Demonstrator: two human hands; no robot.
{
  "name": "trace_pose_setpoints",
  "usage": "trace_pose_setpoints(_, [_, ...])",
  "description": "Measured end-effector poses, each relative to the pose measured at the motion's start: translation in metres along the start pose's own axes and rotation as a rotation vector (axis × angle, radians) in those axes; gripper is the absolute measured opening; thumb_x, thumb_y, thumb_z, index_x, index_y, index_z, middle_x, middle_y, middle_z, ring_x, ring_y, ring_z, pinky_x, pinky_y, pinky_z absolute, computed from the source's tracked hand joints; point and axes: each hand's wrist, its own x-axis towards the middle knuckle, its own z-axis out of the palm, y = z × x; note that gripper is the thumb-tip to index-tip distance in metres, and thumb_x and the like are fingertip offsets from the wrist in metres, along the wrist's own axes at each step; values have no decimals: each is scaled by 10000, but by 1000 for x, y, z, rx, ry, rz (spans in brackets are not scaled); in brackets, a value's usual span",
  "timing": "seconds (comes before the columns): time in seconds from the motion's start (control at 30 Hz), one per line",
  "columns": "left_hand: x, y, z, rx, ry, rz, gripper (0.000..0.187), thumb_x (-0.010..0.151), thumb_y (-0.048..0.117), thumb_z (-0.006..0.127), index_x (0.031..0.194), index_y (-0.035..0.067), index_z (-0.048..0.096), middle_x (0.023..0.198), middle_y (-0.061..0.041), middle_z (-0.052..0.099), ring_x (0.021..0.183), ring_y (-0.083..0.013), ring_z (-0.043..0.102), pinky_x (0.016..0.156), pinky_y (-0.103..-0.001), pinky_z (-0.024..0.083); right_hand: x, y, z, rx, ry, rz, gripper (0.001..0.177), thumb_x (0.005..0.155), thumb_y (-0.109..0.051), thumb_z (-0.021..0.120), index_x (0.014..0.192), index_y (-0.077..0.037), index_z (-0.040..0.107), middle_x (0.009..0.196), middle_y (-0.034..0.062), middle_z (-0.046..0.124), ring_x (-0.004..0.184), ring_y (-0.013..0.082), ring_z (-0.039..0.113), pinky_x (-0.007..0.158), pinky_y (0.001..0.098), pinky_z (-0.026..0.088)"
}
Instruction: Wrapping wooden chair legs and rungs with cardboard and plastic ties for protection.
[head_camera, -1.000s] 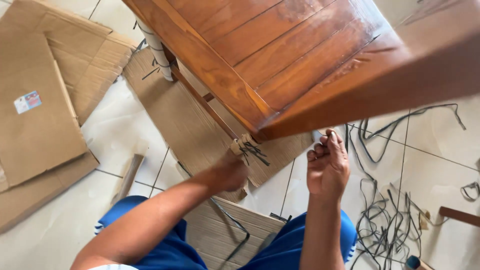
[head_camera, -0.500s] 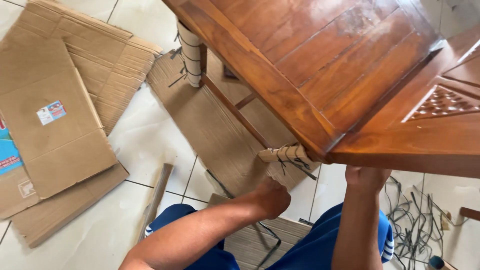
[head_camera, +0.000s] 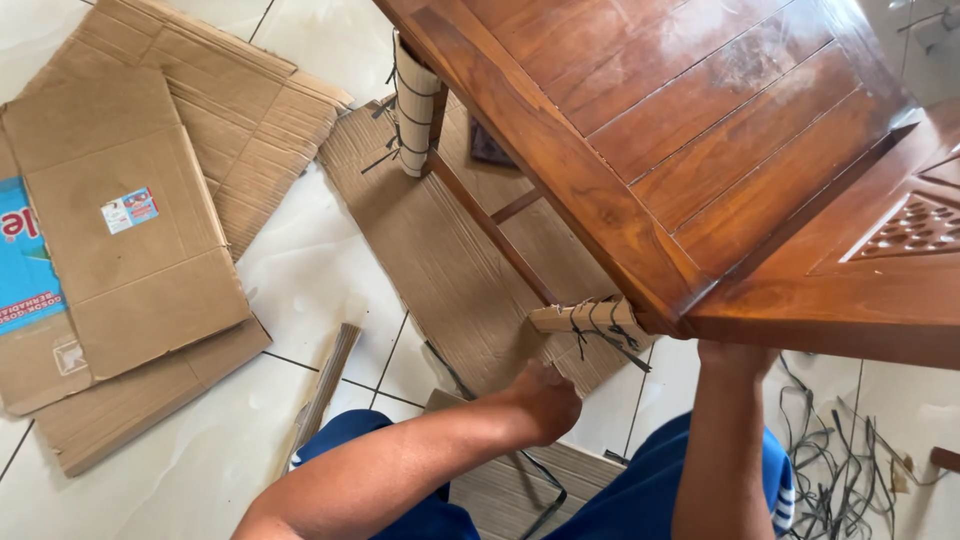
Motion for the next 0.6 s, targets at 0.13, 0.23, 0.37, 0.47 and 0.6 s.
trace_pose_setpoints(0.13, [-2,0,12,40,55,53,200,947,140,622,962,32,790,947,-166,766,832,-303,695,727,-471,513,0,-17,-1,-11,31,-25,156,1007,-129,754,1033,-118,601,841,1,605,668,107,535,572,253,431])
trace_pose_setpoints(0.23, [-15,4,-2,41,-17,109,213,964,129,597,952,12,774,879,-181,758,761,-295,711,735,-457,542,-26,-52,-12,-28,78,-49,171,1008,-125,760,1030,-120,591,833,-4,597,638,95,512,535,228,412])
trace_pose_setpoints(0.37, [-5,2,6,65,-107,89,229,988,164,591,1034,25,766,1027,-172,742,972,-315,660,899,-514,462,-40,-98,-2,-356,-141,-36,178,983,-14,569,1153,-67,573,938,4,609,720,52,562,640,158,473])
trace_pose_setpoints(0.47, [-3,7,11,145,-104,172,195,947,182,645,969,37,774,949,-155,758,833,-305,674,802,-485,493,-43,-108,-15,-544,-234,-21,36,1048,-66,595,1078,-63,615,898,22,633,708,67,567,663,174,483])
trace_pose_setpoints(0.6, [22,12,46,232,-118,338,122,868,152,670,857,94,777,892,-107,774,751,-256,700,679,-401,548,-37,-90,-48,-846,-243,33,148,1080,-120,587,1181,-14,609,1005,84,636,763,121,554,668,235,474])
